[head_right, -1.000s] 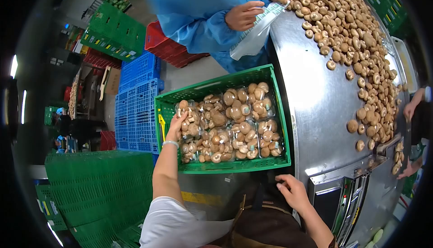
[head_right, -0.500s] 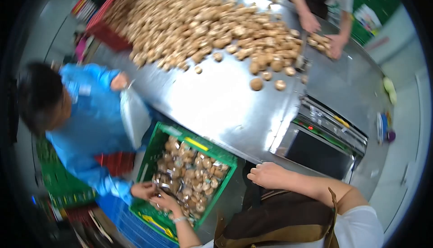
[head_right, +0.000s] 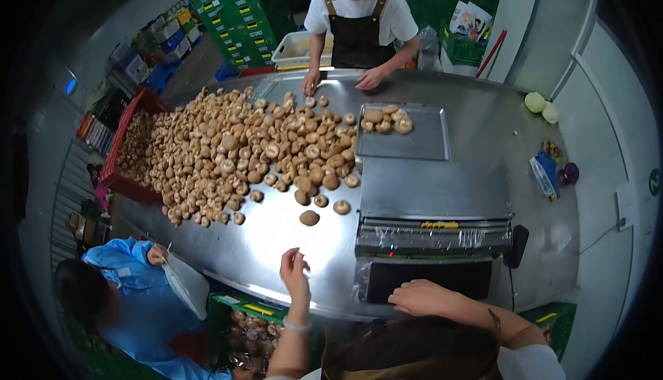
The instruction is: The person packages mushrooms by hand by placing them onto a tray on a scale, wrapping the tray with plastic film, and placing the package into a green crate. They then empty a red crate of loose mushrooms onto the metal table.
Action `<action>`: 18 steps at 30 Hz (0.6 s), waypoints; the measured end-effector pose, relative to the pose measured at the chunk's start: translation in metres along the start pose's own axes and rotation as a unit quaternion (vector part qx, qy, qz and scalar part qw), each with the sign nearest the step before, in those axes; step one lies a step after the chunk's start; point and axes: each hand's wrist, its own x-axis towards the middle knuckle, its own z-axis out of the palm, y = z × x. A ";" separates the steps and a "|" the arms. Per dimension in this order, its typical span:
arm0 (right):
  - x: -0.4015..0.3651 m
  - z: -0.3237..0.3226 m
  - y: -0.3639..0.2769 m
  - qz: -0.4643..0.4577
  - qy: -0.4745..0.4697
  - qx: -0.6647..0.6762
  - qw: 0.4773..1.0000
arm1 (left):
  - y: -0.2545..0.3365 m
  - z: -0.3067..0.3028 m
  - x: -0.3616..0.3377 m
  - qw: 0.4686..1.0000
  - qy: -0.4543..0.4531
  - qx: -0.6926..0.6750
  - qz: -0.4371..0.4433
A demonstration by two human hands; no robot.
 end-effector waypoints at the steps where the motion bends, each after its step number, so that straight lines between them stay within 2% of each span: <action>1: -0.008 -0.012 0.017 0.013 0.036 0.036 0.999 | 0.003 0.030 0.027 0.999 -0.040 0.013 0.003; 3: -0.019 -0.035 0.055 0.062 0.099 0.079 0.990 | -0.023 0.089 0.092 0.990 -0.088 0.063 0.089; 5: -0.022 -0.068 0.091 0.095 0.233 0.120 0.960 | -0.004 0.150 0.148 0.981 -0.169 0.074 0.064; 7: -0.022 -0.085 0.146 0.163 0.321 0.234 0.903 | 0.001 0.209 0.201 0.971 -0.208 0.109 0.033; 9: -0.014 -0.100 0.216 0.251 0.340 0.343 0.839 | -0.052 0.261 0.276 0.950 -0.212 0.161 0.161; 11: 0.005 -0.121 0.279 0.296 0.360 0.363 0.807 | -0.049 0.301 0.310 0.946 -0.252 0.190 0.078; 12: 0.021 -0.120 0.318 0.268 0.391 0.352 0.807 | -0.050 0.320 0.325 0.939 -0.274 0.207 0.034; 13: 0.037 -0.117 0.353 0.241 0.421 0.342 0.804 | -0.070 0.333 0.354 0.910 -0.315 0.269 0.034; 18: 0.135 -0.145 0.434 0.295 0.411 0.408 0.760 | -0.077 0.374 0.392 0.841 -0.363 0.401 0.010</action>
